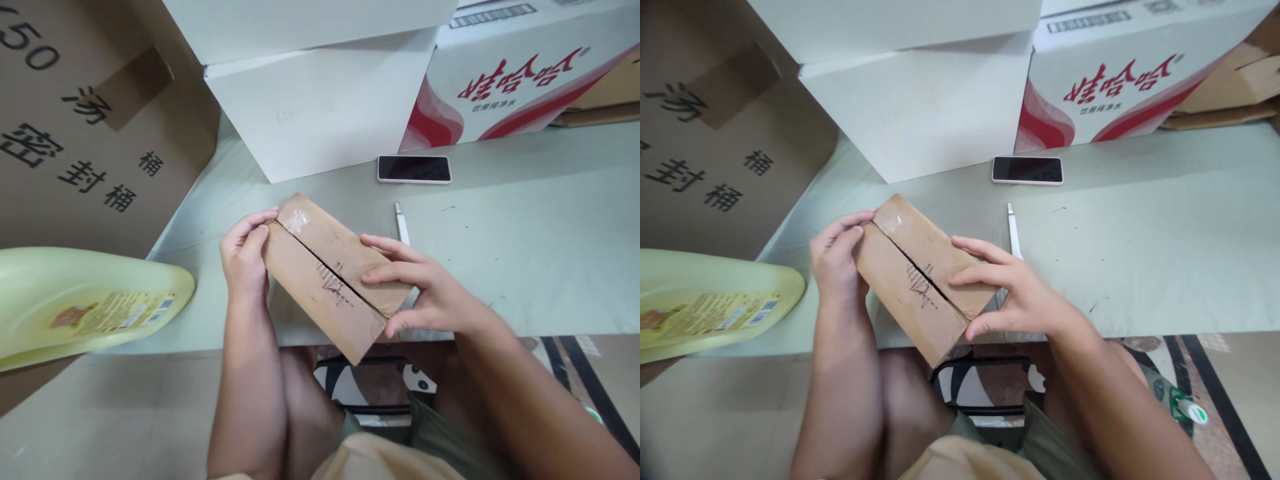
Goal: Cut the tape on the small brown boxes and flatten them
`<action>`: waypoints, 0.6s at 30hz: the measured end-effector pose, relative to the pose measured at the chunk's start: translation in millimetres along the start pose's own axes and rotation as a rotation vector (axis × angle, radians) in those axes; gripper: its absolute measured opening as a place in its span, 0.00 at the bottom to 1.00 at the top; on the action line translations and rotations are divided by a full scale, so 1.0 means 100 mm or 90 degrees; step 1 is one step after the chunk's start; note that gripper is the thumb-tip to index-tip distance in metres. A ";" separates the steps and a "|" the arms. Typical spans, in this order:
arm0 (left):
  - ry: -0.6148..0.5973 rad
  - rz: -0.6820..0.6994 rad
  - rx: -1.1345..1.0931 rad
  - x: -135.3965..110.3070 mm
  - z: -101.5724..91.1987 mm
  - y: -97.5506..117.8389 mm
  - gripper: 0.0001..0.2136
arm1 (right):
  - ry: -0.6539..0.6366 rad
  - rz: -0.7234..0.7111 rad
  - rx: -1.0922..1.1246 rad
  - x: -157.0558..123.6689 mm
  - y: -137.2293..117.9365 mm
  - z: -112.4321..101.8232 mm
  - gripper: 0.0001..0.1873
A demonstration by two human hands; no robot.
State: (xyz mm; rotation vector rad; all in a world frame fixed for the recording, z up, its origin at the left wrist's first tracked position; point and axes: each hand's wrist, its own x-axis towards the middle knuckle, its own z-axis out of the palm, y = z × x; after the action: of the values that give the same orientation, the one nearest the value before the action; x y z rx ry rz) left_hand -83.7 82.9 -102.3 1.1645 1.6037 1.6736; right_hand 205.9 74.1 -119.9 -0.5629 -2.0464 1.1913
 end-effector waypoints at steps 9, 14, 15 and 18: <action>0.009 -0.018 0.031 -0.02 0.02 0.01 0.09 | -0.006 0.001 0.035 0.01 0.00 0.05 0.33; 0.012 -0.020 0.018 0.00 0.02 0.02 0.07 | -0.007 -0.003 0.031 0.01 -0.01 0.05 0.31; 0.009 -0.023 0.012 0.00 0.02 0.02 0.07 | -0.005 -0.006 0.032 0.01 -0.01 0.05 0.32; 0.000 -0.031 -0.005 0.01 0.02 0.02 0.09 | -0.003 -0.006 0.032 0.01 -0.02 0.06 0.32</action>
State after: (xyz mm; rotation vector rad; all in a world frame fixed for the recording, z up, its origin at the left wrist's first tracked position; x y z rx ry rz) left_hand -82.0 84.1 -100.8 1.1141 1.6116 1.6475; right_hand 200.5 70.8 -120.1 -0.5262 -2.0149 1.2361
